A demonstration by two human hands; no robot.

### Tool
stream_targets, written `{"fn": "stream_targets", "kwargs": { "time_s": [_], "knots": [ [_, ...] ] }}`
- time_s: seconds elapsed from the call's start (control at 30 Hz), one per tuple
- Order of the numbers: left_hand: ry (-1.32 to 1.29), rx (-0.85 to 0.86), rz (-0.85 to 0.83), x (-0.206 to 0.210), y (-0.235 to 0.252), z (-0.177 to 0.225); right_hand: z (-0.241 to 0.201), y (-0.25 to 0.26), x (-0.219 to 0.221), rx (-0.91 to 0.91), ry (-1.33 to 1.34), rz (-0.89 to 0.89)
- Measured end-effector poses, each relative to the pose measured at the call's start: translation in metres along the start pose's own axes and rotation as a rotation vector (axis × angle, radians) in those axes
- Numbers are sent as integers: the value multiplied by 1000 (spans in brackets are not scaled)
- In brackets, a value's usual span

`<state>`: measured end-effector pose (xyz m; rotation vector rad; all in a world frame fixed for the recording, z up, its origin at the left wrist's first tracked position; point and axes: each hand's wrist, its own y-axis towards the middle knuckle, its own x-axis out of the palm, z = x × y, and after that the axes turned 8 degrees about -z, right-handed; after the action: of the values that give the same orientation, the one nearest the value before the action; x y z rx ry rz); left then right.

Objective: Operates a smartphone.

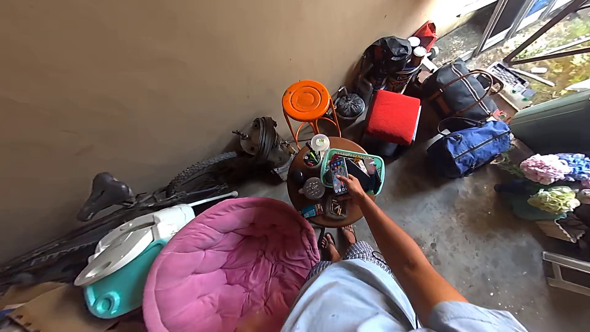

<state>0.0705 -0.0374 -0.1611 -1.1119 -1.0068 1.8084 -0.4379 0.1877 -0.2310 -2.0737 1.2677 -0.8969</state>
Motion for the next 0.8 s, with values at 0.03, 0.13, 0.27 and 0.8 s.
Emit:
{"fn": "stream_targets", "kwargs": {
  "time_s": [0.03,0.13,0.27,0.8],
  "knots": [
    [-18,3,13,0,0,-3,-2,6,1,-8,5,5],
    [-72,1,48,7,-2,-8,-8,14,-1,-20,-209,62],
    [-114,-29,48,28,-2,-16,-29,0,-21,26,-1045,121],
    [-208,-50,52,78,-4,-6,-48,-10,-67,-16,-1549,252]
  ]
}}
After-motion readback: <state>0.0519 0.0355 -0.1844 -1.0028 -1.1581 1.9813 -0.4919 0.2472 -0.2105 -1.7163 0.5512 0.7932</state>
